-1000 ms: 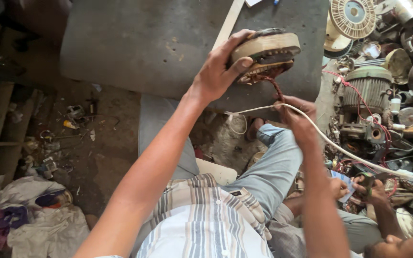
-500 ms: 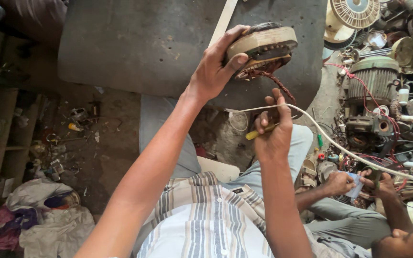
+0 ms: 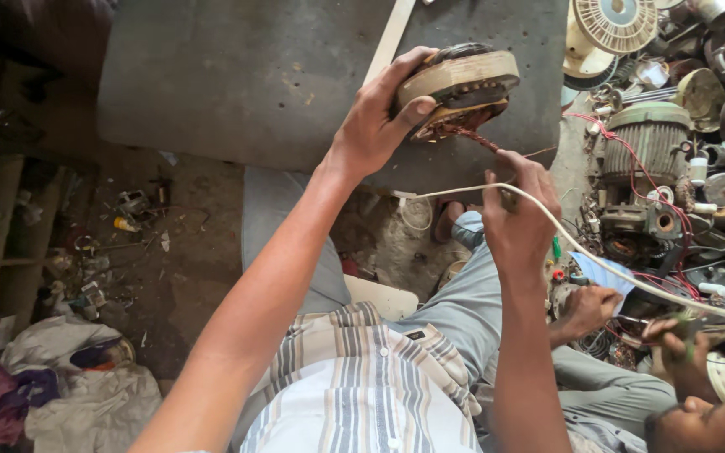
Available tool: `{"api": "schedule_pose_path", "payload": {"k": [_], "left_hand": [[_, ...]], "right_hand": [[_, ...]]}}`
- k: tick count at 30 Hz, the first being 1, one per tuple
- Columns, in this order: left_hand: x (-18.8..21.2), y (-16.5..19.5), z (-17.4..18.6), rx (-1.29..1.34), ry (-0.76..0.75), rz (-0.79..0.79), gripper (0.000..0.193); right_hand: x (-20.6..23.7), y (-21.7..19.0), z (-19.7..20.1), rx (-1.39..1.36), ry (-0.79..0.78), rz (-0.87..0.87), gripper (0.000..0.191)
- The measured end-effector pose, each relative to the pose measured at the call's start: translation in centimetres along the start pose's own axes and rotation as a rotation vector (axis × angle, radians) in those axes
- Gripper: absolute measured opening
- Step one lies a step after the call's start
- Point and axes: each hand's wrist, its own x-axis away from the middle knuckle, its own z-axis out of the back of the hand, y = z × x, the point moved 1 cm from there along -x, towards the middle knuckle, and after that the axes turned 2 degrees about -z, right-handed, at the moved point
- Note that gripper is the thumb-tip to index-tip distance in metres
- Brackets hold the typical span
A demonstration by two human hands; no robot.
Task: The person is repairing an electrical motor stator by hand. They use a small tool to adjust and secure copper windings within the stator slots while holding the component steady on a workbench.
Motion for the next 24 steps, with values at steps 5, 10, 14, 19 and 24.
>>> {"api": "schedule_pose_path", "payload": {"k": [5, 10, 14, 19, 24], "left_hand": [[0.3, 0.0, 0.0, 0.007, -0.008, 0.012, 0.061], [0.2, 0.0, 0.1, -0.046, 0.0, 0.0, 0.061], [0.2, 0.0, 0.3, -0.028, -0.008, 0.014, 0.06], [0.1, 0.1, 0.3, -0.047, -0.011, -0.027, 0.058], [0.1, 0.2, 0.1, -0.022, -0.014, 0.004, 0.061]], "right_hand": [[-0.1, 0.1, -1.0, 0.153, 0.162, 0.134, 0.022], [-0.2, 1.6, -2.1, 0.134, 0.196, 0.164, 0.024], [0.1, 2.5, -3.9, 0.094, 0.236, 0.151, 0.03], [0.0, 2.8, -5.2, 0.053, 0.258, 0.105, 0.03], [-0.5, 3.0, -4.4, 0.045, 0.238, 0.119, 0.029]]}}
